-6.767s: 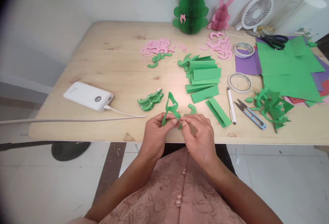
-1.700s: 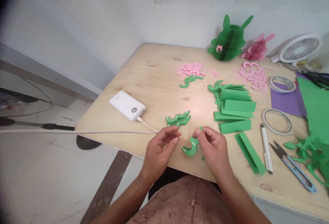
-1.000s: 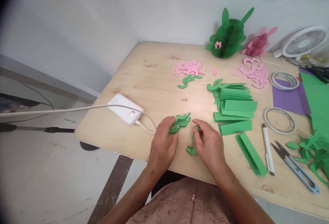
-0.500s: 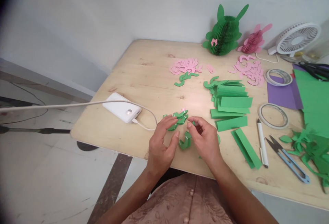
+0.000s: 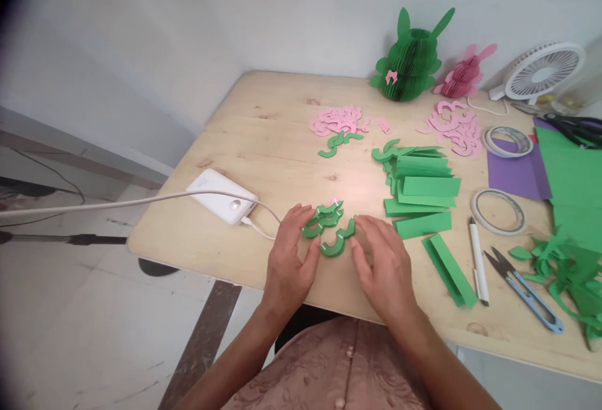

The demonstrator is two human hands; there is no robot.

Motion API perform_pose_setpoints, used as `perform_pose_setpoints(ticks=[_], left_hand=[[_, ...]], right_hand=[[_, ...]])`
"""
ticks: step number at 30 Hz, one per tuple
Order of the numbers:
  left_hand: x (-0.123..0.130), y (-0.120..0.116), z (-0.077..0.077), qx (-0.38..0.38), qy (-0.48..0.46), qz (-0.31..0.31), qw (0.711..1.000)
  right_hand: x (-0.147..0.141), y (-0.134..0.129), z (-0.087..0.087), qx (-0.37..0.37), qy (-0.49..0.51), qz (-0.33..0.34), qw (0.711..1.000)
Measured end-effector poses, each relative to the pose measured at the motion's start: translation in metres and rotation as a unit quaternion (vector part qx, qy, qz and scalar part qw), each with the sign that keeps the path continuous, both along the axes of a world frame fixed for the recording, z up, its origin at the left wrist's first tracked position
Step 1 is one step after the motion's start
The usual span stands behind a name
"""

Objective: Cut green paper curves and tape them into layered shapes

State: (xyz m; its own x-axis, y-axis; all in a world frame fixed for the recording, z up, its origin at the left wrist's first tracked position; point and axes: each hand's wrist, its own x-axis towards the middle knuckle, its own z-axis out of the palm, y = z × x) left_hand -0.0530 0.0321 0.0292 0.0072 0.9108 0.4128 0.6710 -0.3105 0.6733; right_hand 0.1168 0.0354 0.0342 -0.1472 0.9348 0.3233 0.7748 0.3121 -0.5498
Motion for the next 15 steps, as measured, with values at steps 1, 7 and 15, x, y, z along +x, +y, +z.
perform_pose_setpoints(ticks=[1,7,15], left_hand=[[-0.001,0.001,-0.001,0.005,0.017,0.001,1.000],[-0.006,0.013,-0.009,0.034,0.101,0.020,0.994],[-0.011,0.027,-0.019,0.054,0.184,0.006,0.982]], right_hand=[[0.000,-0.005,-0.001,0.004,-0.007,0.013,1.000],[-0.005,-0.028,-0.004,0.009,-0.061,0.064,0.996],[-0.015,-0.039,-0.009,0.027,-0.078,0.096,0.992]])
